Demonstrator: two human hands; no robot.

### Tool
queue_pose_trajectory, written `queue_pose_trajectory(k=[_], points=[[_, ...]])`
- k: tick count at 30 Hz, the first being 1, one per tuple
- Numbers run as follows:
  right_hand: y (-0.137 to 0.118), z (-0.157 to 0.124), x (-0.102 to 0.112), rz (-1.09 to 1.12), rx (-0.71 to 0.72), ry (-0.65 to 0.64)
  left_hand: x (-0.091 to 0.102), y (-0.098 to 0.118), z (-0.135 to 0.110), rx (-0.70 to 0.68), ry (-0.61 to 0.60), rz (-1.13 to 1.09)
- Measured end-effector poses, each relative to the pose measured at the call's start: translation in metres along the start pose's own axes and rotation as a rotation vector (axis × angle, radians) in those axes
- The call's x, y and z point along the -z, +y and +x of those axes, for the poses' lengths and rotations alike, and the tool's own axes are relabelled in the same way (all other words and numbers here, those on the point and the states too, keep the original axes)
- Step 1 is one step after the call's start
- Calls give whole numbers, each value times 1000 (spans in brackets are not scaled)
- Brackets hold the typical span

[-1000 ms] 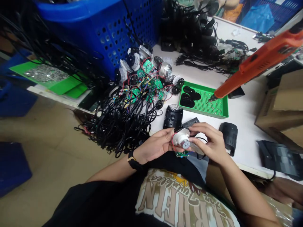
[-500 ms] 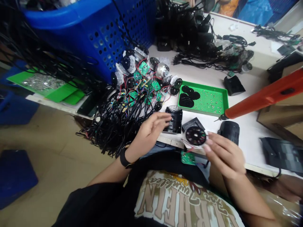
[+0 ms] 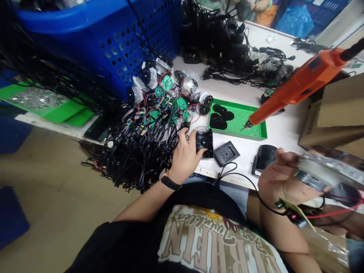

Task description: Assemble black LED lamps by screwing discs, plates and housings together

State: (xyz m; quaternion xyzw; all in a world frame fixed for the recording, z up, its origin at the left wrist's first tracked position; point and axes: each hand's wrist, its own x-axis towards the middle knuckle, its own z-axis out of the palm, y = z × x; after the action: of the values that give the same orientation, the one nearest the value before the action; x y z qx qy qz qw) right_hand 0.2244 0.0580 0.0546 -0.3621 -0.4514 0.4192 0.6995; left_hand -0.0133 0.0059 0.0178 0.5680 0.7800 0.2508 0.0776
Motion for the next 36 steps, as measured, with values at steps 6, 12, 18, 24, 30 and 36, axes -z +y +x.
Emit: queue_pose_trajectory(k=[6,12,18,24,30,36], points=[[13,-27,-37,145,-96,-224,-19,-20,7,147,50,-430],[35,-27,-34,-98,-126,-337,-17,-18,2,96,77,-510],[36,-34,-36,-152,-92,-391,-5,-8,-9,61,147,-647],[25,-35,-43,-167,-18,-420,14,6,-15,416,-204,-1489],[21,-21,-42,-331,-68,-495,26,15,-20,584,-418,-1757],[9,-13,-49,-619,117,-617,20,23,-25,534,-393,-1790]])
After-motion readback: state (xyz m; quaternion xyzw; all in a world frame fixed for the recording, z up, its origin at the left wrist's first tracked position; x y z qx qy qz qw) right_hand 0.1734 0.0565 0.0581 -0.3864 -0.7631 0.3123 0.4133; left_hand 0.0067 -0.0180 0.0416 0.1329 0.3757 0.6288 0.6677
